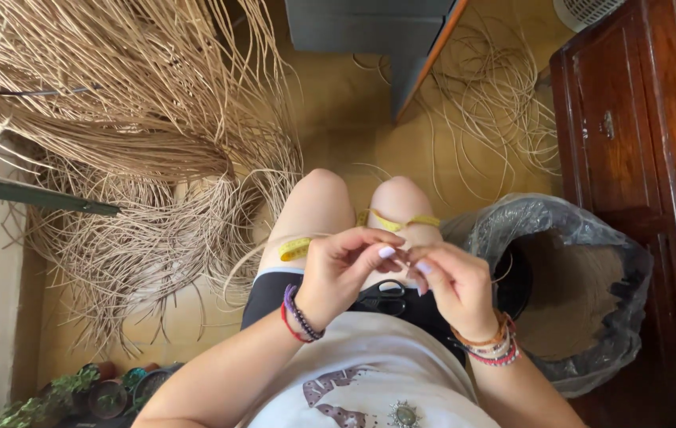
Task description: Measure and cut natural fibers using a measuring tape and scissors.
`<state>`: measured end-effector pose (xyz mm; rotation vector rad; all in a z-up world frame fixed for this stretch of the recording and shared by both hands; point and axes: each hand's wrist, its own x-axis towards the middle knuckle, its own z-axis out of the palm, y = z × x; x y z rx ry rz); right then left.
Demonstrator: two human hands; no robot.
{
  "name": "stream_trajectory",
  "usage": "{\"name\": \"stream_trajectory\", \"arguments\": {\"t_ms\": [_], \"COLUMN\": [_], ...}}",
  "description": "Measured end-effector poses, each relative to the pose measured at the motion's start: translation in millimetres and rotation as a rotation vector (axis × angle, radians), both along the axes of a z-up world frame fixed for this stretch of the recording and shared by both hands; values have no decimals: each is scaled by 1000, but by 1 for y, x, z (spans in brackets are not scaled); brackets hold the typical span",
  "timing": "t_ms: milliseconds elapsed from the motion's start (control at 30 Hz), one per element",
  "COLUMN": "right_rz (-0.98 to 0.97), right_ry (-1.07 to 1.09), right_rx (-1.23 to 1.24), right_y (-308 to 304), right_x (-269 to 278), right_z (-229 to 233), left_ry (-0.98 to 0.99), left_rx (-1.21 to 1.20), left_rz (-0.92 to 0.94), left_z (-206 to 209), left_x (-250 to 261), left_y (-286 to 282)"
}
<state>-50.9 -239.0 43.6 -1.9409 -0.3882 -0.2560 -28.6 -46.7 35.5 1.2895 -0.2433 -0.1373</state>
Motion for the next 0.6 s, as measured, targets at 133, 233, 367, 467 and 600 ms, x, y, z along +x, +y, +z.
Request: {"name": "stream_trajectory", "arguments": {"t_ms": [133, 233, 367, 467, 600], "right_rz": [68, 169, 188, 183, 178], "right_ry": [18, 57, 152, 193, 266], "right_rx": [-43, -208, -197, -200, -177], "right_y": [8, 9, 9, 9, 9], "right_x": [-3, -3, -1, 0, 0], "right_z": [4, 14, 15, 10, 6], "left_ry": [96, -134, -16, 99, 124], "left_rx": [36, 205, 54, -95, -152], "left_rz": [-3, -71, -51, -12, 24], "left_z": [14, 21, 14, 8, -1], "left_x": [2, 6, 7, 6, 5], "left_y": [10, 20, 18, 15, 12]}}
